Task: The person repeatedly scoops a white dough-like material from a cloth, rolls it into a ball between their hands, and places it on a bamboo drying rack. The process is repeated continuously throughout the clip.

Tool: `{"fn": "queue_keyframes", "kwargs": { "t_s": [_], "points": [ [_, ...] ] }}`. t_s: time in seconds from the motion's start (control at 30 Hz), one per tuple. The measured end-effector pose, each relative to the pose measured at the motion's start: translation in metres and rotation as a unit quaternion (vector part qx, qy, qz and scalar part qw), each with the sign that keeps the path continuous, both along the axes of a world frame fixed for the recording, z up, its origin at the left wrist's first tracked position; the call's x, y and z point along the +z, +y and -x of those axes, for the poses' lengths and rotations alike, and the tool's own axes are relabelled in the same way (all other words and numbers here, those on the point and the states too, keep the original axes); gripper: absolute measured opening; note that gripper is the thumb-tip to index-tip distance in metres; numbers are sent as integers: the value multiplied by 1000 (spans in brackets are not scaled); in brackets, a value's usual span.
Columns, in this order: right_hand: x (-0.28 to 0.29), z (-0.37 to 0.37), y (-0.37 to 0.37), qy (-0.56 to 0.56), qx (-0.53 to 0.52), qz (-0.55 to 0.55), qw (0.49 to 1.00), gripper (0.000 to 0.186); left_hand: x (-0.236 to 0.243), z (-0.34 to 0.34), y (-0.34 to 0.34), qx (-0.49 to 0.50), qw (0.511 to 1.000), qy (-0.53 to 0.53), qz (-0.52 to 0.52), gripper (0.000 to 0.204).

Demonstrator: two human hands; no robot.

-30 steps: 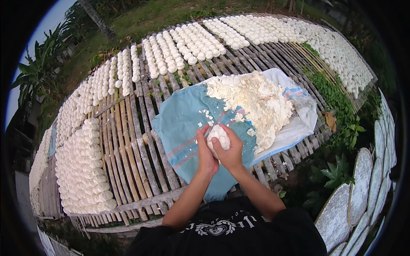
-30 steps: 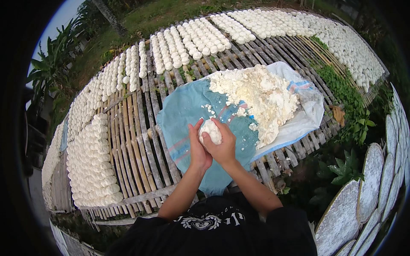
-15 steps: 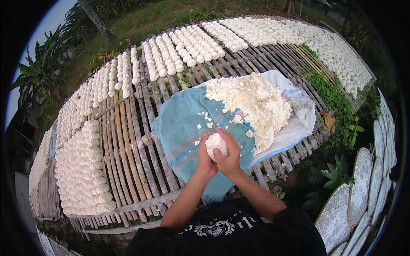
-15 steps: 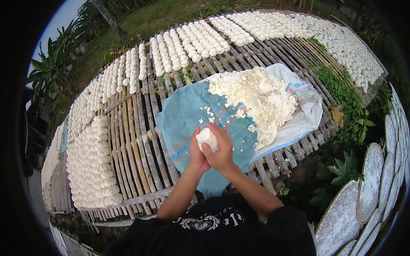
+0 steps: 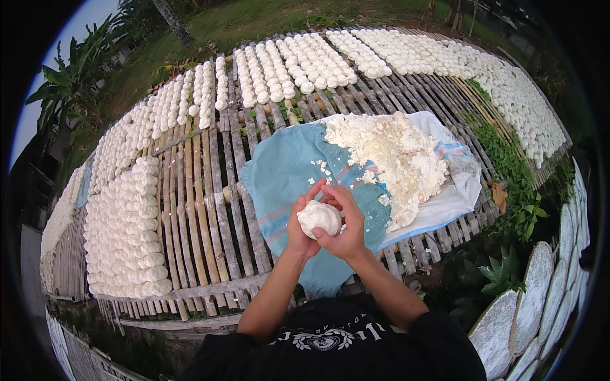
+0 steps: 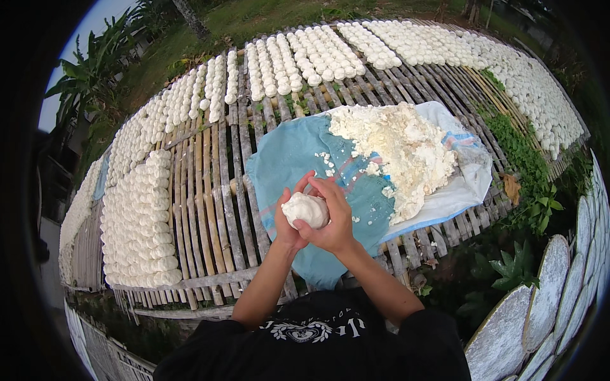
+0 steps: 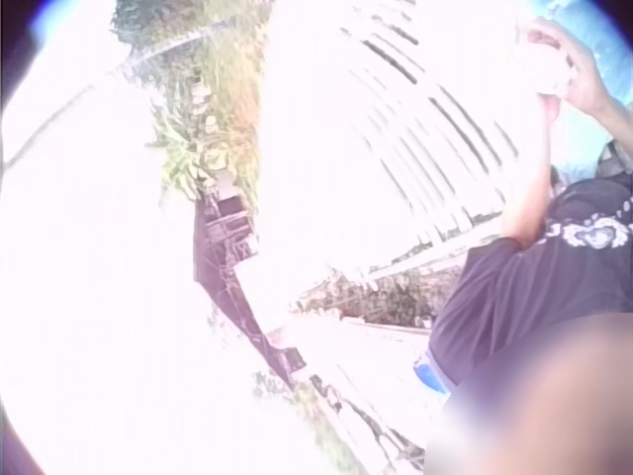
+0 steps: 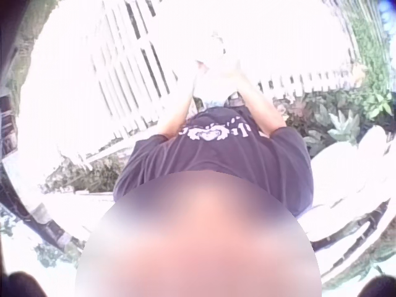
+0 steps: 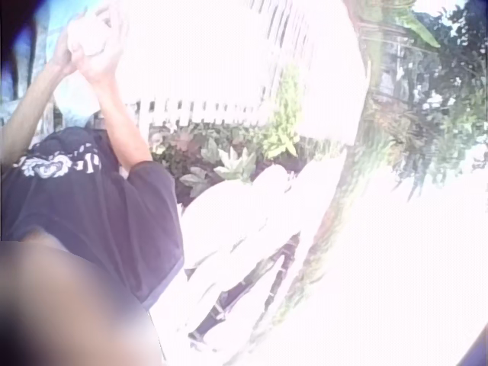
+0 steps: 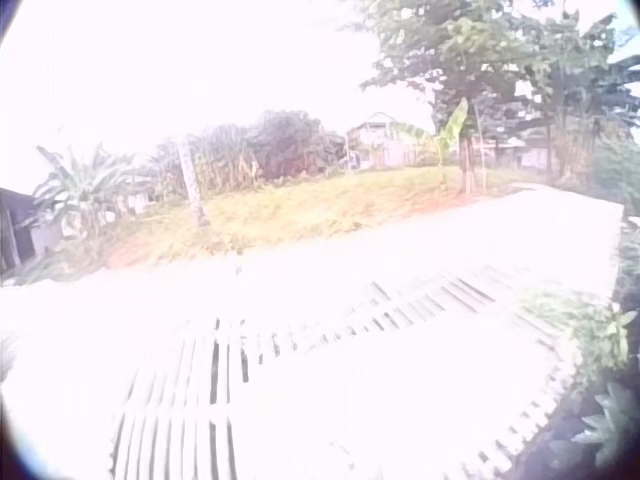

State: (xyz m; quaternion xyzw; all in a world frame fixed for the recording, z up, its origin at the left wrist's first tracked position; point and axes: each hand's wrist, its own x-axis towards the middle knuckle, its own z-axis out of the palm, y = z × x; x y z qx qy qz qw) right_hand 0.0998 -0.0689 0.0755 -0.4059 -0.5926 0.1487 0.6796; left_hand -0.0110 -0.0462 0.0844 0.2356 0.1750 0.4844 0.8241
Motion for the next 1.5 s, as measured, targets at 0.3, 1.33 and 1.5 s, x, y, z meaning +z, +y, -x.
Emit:
{"fn": "queue_keyframes", "kwargs": {
  "t_s": [0.3,1.33,1.5],
  "points": [
    [8,57,-5,-85,30,-13,996,63,-11,55,-11,52,998,23,21,70],
    [-16,443,33,-86,183,-20,979,57,-36,429,-20,192,969,-46,150,50],
    [-20,507,50,-76,216,69,971,55,-56,484,6,192,951,-108,217,50]
  ]
}}
